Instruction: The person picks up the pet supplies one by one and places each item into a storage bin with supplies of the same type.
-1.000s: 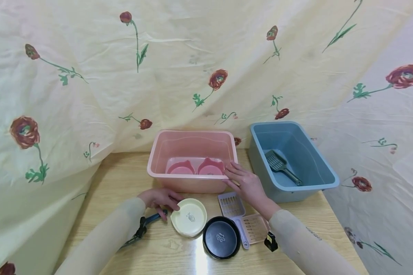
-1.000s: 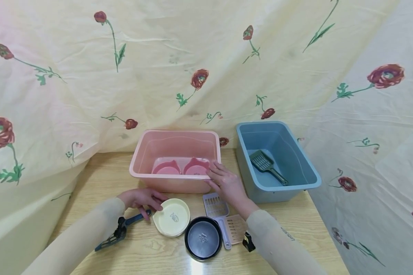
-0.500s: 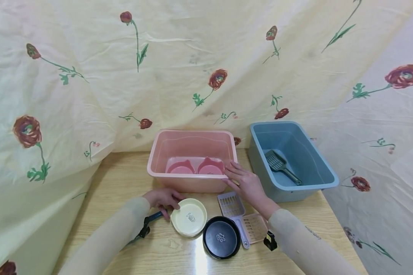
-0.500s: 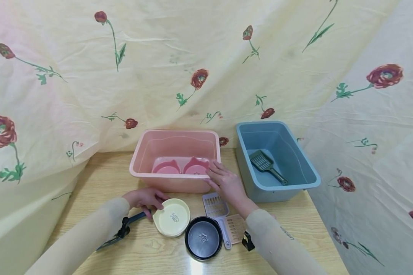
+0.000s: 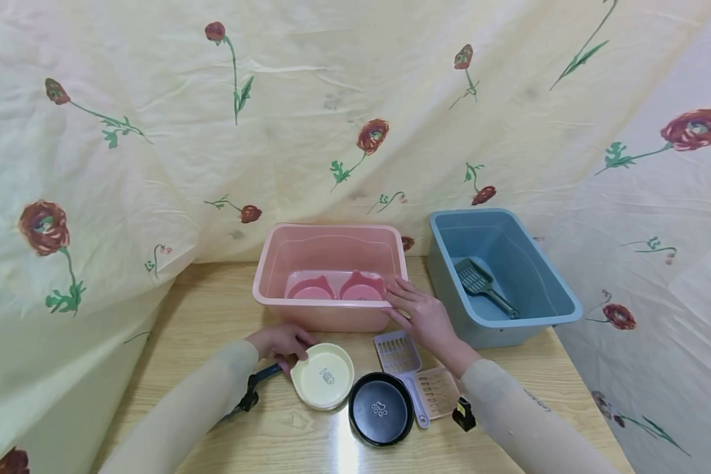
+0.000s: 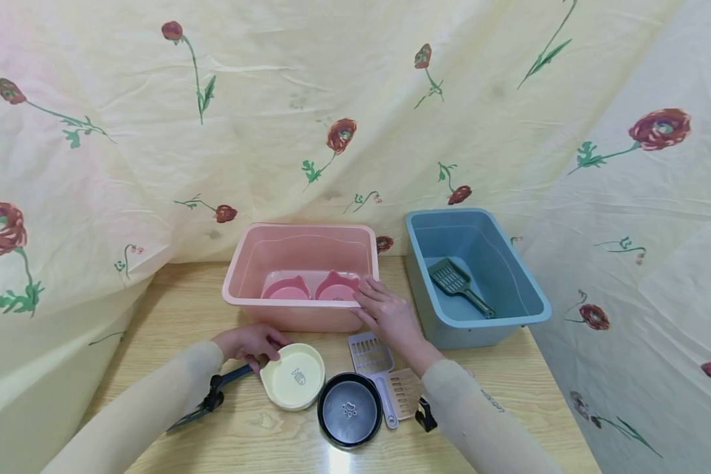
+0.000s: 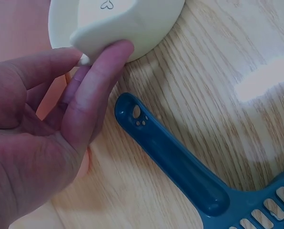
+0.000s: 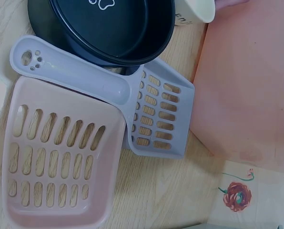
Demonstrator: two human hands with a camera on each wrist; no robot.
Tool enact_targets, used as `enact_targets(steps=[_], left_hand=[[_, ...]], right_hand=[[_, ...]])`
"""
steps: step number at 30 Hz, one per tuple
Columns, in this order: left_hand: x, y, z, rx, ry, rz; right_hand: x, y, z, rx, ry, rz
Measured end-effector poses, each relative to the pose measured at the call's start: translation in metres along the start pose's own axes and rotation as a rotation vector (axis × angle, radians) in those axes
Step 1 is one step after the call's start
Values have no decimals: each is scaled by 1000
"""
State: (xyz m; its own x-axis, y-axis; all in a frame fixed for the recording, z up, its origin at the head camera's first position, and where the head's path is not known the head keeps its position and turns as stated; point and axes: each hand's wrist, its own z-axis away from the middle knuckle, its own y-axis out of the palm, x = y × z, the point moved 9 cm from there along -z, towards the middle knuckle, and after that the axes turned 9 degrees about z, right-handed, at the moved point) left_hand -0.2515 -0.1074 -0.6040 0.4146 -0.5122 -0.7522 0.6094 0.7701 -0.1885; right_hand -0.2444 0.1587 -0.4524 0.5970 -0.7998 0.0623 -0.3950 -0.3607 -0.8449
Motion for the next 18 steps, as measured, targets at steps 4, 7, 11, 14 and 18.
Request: enact_targets(steps=[4,7,11,14,18], left_hand=[[2,-1,2,5,12,-10],[4,-3,6,23,25,-8],[1,-5,15,61,46,-14],[-8,-8,26,85,59,-38],[-20,-13,46,112,52,-80]], right_hand=[[-1,1,0,3,1,3],[-1,0,-1,-1,-2,4],[-2,-1,-1,2,-1,0],[-3,0,0,11,8,-1],[-2,2,1,31,14,2]])
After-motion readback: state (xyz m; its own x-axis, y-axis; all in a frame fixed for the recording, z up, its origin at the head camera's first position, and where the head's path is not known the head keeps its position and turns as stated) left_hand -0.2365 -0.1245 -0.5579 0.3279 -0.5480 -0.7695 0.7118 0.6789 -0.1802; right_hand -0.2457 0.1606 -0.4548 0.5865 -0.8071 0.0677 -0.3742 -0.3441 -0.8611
